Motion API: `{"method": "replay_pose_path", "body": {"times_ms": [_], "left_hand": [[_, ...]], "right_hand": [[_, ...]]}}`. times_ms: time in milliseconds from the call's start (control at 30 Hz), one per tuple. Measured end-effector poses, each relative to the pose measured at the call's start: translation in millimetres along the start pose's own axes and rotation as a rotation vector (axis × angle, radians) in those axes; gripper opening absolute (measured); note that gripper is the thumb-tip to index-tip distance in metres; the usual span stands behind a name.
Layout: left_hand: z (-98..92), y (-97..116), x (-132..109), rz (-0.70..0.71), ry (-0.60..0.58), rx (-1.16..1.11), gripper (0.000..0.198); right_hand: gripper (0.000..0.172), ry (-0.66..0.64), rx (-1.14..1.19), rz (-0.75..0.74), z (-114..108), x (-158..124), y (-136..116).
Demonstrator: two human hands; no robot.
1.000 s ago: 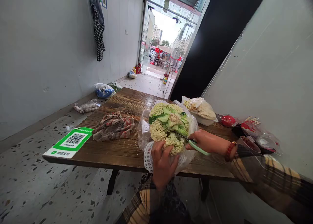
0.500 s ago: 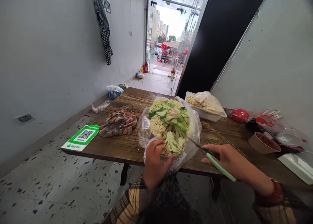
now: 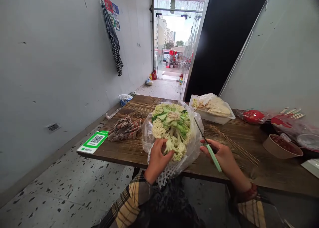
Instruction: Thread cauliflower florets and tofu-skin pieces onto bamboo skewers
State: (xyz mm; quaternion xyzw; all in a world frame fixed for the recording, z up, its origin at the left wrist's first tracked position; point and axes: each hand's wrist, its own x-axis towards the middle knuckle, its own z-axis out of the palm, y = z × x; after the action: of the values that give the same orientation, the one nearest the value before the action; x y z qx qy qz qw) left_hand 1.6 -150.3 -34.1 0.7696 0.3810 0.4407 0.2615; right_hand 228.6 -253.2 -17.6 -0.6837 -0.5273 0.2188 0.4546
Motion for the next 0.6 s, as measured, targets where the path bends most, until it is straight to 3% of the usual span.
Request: {"method": "replay_pose_path", "body": {"times_ms": [67, 200, 433, 600], "left_hand": [[3.0, 0.1, -4.5, -0.004, 0.027, -0.113, 0.021], [0.8, 3.6, -10.5, -0.113, -0.031, -0.247, 0.024], [-30.0, 19.5, -4.4, -0.152, -0.089, -0.272, 0.023], [-65.5, 16.9, 8.6, -0.21, 0.095, -0.446, 0.032]], "right_hand": [[0.058, 0.006, 0.125, 0.052, 3.7, 0.3, 5.0], [0.061, -0.019, 0.257, 0.111, 8.9, -2.4, 13.3], [0.061, 0.037, 0.227, 0.08, 0.6, -0.2, 0.4], [0.061, 0.129, 0.13, 0.003, 1.6, 7.9, -1.5]]}}
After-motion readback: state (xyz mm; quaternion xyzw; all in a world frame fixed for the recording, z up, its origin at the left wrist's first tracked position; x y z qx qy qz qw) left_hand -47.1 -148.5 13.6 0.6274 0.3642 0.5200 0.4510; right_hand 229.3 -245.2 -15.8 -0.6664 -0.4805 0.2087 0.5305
